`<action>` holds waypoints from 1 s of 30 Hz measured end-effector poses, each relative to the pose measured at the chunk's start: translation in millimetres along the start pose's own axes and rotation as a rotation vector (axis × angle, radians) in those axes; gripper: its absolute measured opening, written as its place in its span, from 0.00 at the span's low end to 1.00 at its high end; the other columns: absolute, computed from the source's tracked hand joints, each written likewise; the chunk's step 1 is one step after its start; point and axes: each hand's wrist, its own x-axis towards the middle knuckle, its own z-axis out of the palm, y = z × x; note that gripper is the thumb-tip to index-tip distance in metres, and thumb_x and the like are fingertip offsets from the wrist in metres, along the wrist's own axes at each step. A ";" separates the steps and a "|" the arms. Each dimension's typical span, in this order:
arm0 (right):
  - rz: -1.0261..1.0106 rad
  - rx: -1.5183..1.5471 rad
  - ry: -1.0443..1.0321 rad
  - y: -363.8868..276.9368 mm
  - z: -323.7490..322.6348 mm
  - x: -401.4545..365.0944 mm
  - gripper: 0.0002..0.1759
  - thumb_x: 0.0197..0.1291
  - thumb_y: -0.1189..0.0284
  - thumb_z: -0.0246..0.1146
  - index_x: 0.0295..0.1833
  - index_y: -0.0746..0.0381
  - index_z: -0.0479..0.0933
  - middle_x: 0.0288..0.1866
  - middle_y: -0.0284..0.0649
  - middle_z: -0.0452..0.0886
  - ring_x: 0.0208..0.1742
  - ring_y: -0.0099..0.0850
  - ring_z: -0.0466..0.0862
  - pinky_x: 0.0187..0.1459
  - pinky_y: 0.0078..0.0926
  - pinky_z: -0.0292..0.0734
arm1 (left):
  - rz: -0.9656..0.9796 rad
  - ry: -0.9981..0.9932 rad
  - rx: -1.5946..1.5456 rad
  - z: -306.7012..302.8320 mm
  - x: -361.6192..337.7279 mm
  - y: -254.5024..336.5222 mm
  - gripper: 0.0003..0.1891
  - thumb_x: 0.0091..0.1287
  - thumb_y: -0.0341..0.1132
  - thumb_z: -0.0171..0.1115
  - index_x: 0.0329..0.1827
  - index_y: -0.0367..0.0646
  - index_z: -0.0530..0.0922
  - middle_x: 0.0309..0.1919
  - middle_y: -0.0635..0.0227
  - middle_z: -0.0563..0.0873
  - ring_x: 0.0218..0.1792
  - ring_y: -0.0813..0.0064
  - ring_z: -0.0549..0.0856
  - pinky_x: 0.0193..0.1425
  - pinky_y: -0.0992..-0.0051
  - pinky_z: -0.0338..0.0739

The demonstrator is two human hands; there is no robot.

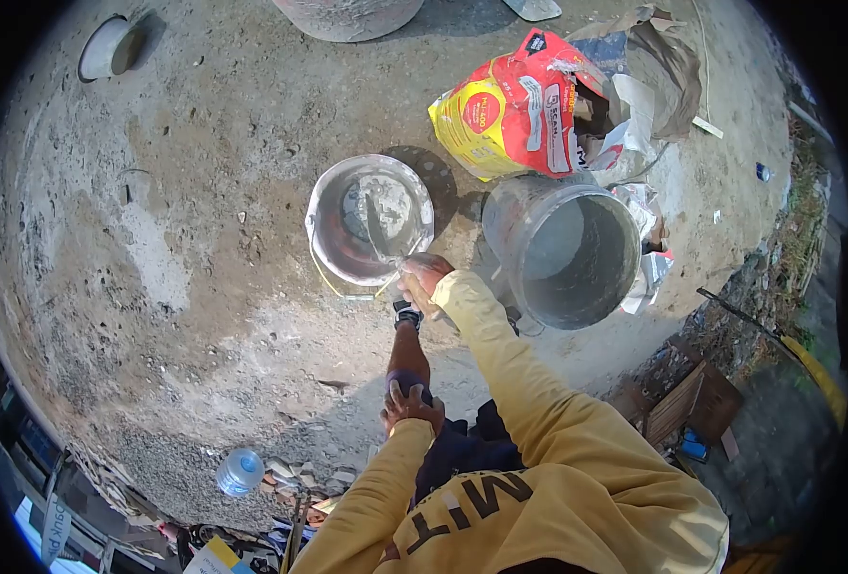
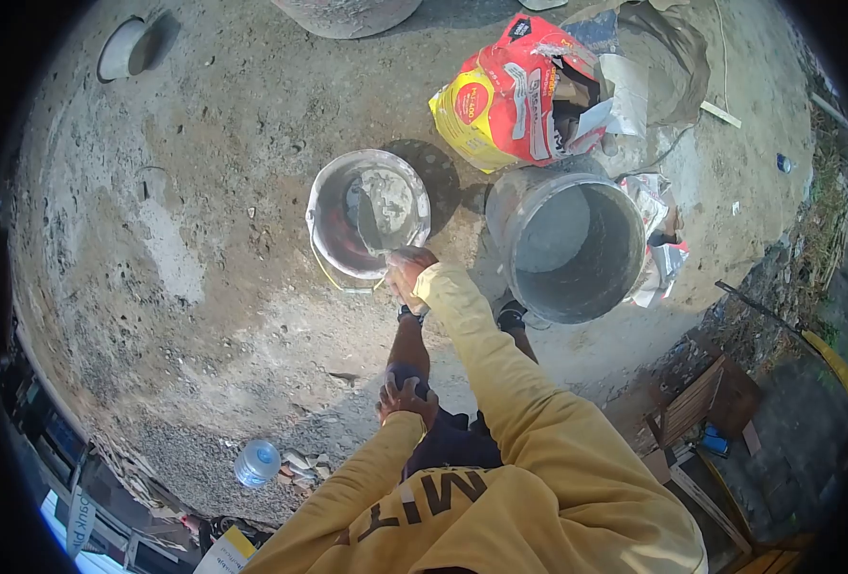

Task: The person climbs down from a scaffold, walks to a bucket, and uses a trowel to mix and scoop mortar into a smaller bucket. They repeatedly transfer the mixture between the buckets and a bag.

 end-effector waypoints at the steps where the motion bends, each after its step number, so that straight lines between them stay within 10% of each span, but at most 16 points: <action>1: -0.078 -0.035 0.012 -4.0 5.9 -13.0 0.12 0.64 0.63 0.59 0.42 0.61 0.75 0.24 0.39 0.75 0.18 0.31 0.74 0.19 0.35 0.68 | 0.003 0.006 0.005 1.0 0.8 -0.7 0.31 0.59 0.50 0.54 0.67 0.53 0.69 0.74 0.52 0.54 0.74 0.51 0.56 0.73 0.50 0.54; 6: -0.047 0.064 -0.130 -7.1 27.2 -46.2 0.14 0.65 0.60 0.61 0.49 0.56 0.72 0.26 0.29 0.71 0.20 0.22 0.71 0.18 0.23 0.66 | -0.011 0.001 0.036 1.4 -0.5 2.3 0.31 0.59 0.51 0.54 0.67 0.53 0.69 0.74 0.52 0.55 0.73 0.51 0.56 0.73 0.51 0.53; 10: -0.268 -0.052 0.076 83.0 13.9 77.0 0.19 0.64 0.58 0.59 0.55 0.58 0.70 0.29 0.36 0.73 0.26 0.25 0.73 0.26 0.27 0.69 | 0.000 0.030 0.045 6.8 -0.2 3.1 0.31 0.59 0.51 0.55 0.66 0.53 0.70 0.74 0.52 0.55 0.74 0.51 0.56 0.74 0.52 0.52; 12: 0.014 -0.175 0.120 30.9 14.0 43.9 0.19 0.63 0.58 0.60 0.54 0.58 0.71 0.27 0.36 0.74 0.26 0.24 0.73 0.26 0.27 0.69 | -0.003 0.042 0.060 9.0 1.4 7.1 0.31 0.59 0.51 0.55 0.66 0.53 0.71 0.74 0.53 0.55 0.73 0.52 0.56 0.74 0.52 0.52; 24: -0.295 0.063 0.112 53.4 -80.8 -180.8 0.18 0.66 0.65 0.53 0.58 0.63 0.68 0.25 0.29 0.69 0.19 0.17 0.67 0.21 0.17 0.63 | -0.026 0.045 0.163 17.3 -6.2 34.9 0.30 0.59 0.49 0.55 0.66 0.52 0.70 0.73 0.51 0.55 0.73 0.51 0.57 0.73 0.51 0.53; 30: -0.176 -0.465 0.702 68.1 -185.3 -161.2 0.24 0.61 0.64 0.56 0.58 0.67 0.69 0.45 0.55 0.80 0.44 0.48 0.81 0.47 0.41 0.76 | -0.054 0.069 0.198 18.2 -12.9 49.5 0.29 0.59 0.49 0.56 0.65 0.53 0.71 0.73 0.52 0.55 0.72 0.51 0.57 0.73 0.51 0.53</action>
